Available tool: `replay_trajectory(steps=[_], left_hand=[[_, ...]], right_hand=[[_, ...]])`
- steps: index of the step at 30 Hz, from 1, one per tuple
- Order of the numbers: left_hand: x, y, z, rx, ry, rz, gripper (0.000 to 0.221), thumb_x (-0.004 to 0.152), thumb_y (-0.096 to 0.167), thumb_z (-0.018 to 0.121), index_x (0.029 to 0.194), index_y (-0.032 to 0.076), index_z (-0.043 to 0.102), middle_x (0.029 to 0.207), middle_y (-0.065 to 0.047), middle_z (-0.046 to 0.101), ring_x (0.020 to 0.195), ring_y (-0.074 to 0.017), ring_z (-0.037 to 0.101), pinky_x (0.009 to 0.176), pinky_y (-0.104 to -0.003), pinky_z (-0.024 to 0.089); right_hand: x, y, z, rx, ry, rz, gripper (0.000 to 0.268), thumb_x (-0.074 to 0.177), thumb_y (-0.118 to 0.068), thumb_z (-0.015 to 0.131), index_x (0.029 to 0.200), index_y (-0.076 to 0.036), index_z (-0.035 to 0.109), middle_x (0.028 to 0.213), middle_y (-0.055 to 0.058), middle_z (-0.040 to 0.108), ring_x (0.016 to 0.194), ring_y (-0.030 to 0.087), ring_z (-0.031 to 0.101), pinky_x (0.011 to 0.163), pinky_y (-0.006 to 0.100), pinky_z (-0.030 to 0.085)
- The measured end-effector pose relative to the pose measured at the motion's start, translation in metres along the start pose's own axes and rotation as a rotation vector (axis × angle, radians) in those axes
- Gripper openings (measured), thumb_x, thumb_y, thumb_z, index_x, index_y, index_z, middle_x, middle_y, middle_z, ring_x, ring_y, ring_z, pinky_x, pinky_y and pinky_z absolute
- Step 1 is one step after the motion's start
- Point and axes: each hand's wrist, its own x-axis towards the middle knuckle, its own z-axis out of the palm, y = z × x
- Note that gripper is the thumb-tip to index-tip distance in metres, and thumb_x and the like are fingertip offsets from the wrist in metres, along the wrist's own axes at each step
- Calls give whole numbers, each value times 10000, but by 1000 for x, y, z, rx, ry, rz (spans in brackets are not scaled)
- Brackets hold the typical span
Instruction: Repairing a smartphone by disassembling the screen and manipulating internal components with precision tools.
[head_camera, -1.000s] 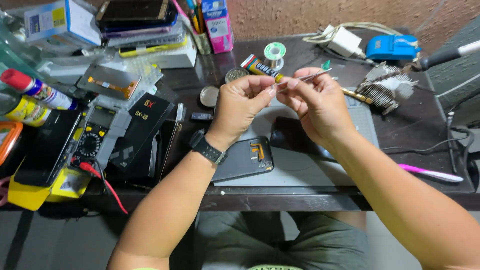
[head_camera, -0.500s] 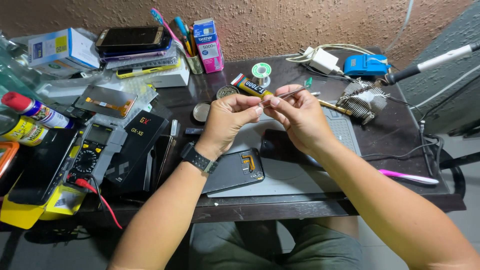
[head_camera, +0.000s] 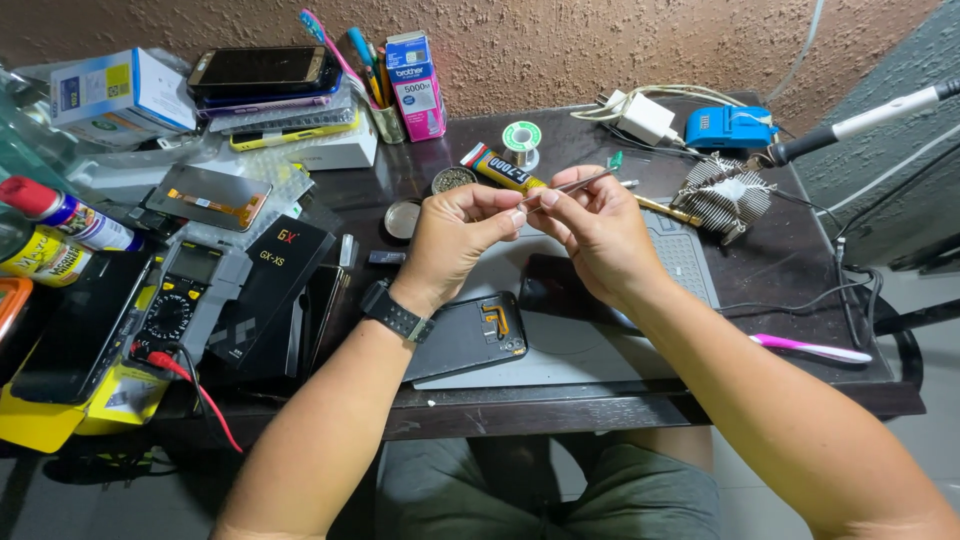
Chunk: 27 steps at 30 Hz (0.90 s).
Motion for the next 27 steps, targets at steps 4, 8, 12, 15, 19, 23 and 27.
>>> replay_trajectory(steps=[4, 8, 12, 15, 19, 23, 27], left_hand=[[-2, 3, 0, 4, 0, -5, 329, 881, -57, 972, 1188, -77, 855, 922, -199, 871, 820, -233, 882, 784, -370, 770], [-1, 1, -2, 3, -11, 10, 317, 887, -57, 974, 1181, -74, 858, 909, -183, 869, 826, -214, 876, 787, -357, 769], [-1, 0, -2, 7, -23, 21, 321, 884, -72, 973, 1183, -72, 858, 906, -185, 868, 830, -217, 877, 793, -358, 771], [-4, 6, 0, -23, -15, 10, 313, 892, -68, 967, 1183, -76, 854, 910, -180, 870, 834, -219, 882, 796, -358, 776], [-2, 1, -2, -40, -37, 5, 320, 897, -63, 972, 1192, -83, 848, 916, -195, 870, 841, -229, 884, 800, -368, 778], [-2, -1, -3, -60, -38, -1, 325, 899, -59, 973, 1194, -88, 843, 927, -198, 871, 850, -245, 890, 805, -377, 781], [-1, -4, -5, -63, -48, -1, 327, 901, -54, 977, 1196, -91, 840, 935, -205, 870, 867, -253, 890, 814, -389, 779]], right_hand=[[-1, 1, 0, 3, 5, 5, 312, 1051, 10, 826, 1286, 27, 621, 1093, 223, 842, 1007, 274, 882, 970, 409, 775], [-2, 0, -1, 9, 2, -1, 281, 1046, 25, 822, 1257, 20, 636, 1068, 220, 843, 970, 259, 885, 936, 387, 784], [-2, 0, 0, 3, -4, -21, 271, 1052, 16, 824, 1251, 7, 640, 1070, 208, 850, 962, 248, 890, 928, 371, 790], [-4, -1, 0, 6, -21, -30, 267, 1044, 35, 833, 1231, 6, 645, 1058, 222, 844, 970, 267, 891, 930, 398, 796], [-6, -2, -2, -29, -22, -45, 262, 1057, 15, 825, 1249, 8, 647, 1080, 220, 843, 992, 266, 892, 952, 422, 798], [-5, -2, -3, -46, -43, -72, 258, 1056, 18, 830, 1239, 13, 648, 1081, 228, 838, 997, 279, 892, 957, 443, 796], [-6, -2, -2, -58, -46, -96, 261, 1063, 13, 829, 1251, 18, 649, 1082, 229, 833, 1003, 288, 893, 961, 455, 796]])
